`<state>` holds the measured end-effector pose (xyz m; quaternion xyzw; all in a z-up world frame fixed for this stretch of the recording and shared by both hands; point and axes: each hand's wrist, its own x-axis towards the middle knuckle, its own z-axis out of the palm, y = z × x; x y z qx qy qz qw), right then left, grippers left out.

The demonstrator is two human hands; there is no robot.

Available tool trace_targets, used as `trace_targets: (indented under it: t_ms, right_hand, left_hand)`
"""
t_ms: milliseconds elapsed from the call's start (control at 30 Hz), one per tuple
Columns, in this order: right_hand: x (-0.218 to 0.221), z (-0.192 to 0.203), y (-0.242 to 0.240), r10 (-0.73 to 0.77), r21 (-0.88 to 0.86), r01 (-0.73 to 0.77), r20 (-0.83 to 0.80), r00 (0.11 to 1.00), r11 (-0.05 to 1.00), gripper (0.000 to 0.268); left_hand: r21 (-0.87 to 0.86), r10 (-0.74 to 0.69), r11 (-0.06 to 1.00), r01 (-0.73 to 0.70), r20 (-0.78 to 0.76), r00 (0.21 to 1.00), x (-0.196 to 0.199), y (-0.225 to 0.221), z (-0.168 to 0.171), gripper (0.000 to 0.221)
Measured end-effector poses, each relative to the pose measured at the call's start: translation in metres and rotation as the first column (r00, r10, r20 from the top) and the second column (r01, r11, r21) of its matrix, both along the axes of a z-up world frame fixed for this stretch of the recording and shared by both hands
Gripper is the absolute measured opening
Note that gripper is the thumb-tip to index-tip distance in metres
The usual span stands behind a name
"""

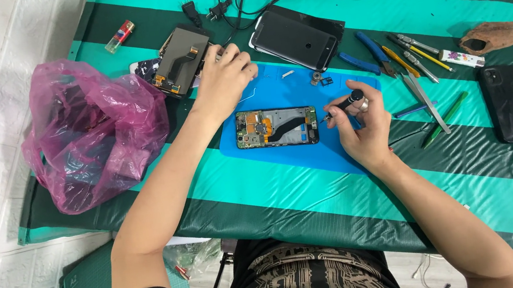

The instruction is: Repairing a mobile phone by disassembling internal components using precision tools

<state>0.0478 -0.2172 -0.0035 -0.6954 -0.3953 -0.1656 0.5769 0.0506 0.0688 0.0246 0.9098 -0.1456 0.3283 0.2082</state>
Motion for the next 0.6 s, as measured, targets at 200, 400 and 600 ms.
trace_targets:
  t_ms: [200, 400, 600]
  right_hand:
    - [0.001, -0.004, 0.0, -0.001, -0.007, 0.001, 0.032, 0.999, 1.0, 0.043]
    - [-0.011, 0.012, 0.0, -0.038, -0.059, 0.037, -0.016, 0.999, 0.998, 0.036]
    - [-0.009, 0.014, -0.001, -0.031, -0.037, 0.03, -0.027, 0.999, 0.999, 0.037]
  left_hand:
    - [-0.109, 0.0, 0.994, -0.011, -0.095, 0.995, 0.0, -0.003, -0.001, 0.023]
    - [0.756, 0.117, 0.647, -0.095, 0.025, 0.993, 0.018, 0.02, -0.039, 0.016]
    - [0.702, 0.11, 0.712, -0.004, -0.105, 0.988, 0.011, 0.019, -0.022, 0.025]
